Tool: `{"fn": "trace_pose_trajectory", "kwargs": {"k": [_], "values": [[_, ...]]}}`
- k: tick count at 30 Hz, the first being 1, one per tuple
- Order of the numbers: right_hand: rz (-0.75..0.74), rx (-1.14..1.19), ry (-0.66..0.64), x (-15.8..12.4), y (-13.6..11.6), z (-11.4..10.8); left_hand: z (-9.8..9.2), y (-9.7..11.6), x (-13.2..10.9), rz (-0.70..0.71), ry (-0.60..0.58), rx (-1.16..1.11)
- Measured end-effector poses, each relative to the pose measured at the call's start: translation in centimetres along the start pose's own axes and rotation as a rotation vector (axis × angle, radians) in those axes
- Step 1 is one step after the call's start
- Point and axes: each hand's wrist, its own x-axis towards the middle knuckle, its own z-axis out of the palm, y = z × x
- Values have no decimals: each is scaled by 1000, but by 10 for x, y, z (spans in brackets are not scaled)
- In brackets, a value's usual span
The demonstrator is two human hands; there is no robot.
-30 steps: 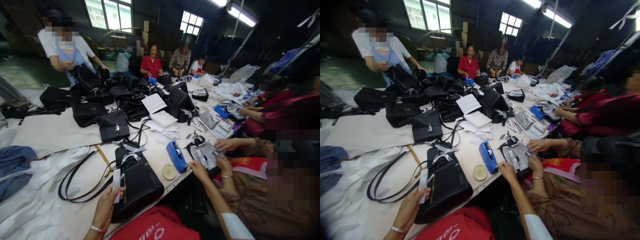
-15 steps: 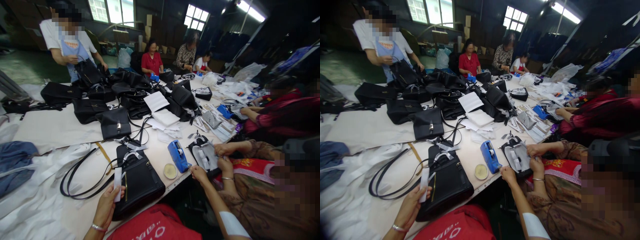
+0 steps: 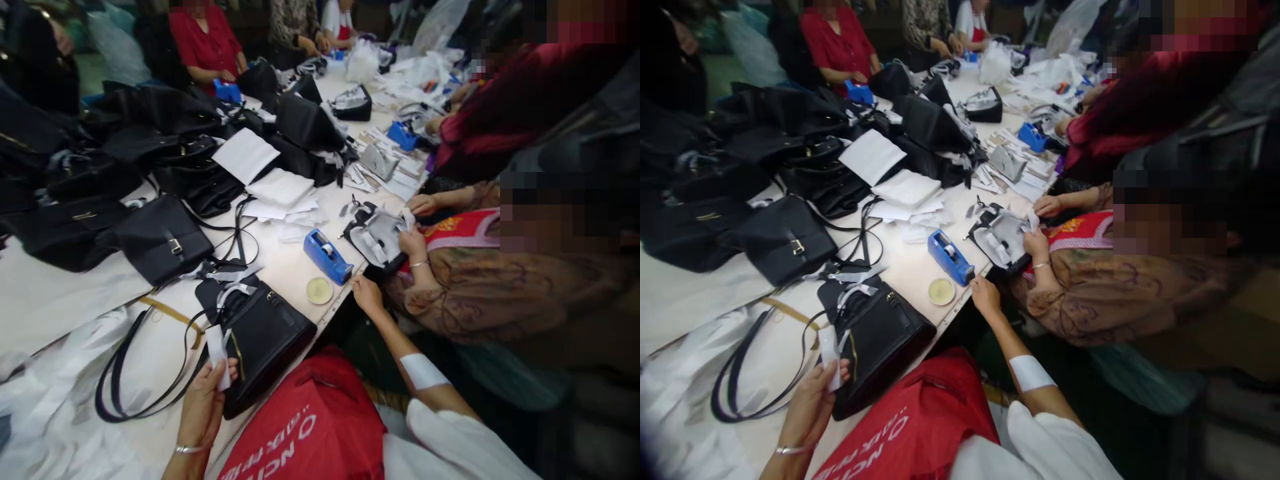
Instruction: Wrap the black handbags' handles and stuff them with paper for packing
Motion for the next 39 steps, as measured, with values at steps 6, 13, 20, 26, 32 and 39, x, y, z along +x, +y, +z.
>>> {"fn": "trace_pose_trajectory", "kwargs": {"k": [6, 13, 20, 26, 32, 39], "values": [[-32, 169, -1, -53, 1, 19, -2, 7, 6, -75, -101, 100], [-50, 282, -43, -112, -16, 35, -6, 7, 1, -31, -204, 31], [-126, 488, -168, -96, -92, 29, -13, 7, -1, 61, -208, -104], [-178, 609, -272, -119, -153, 27, -18, 7, 1, 74, -216, -147], [-217, 672, -450, -147, -189, 33, -17, 7, 5, 65, -205, -129], [-455, 645, -671, -159, -232, 55, -14, 5, 5, 65, -196, -136]]}}
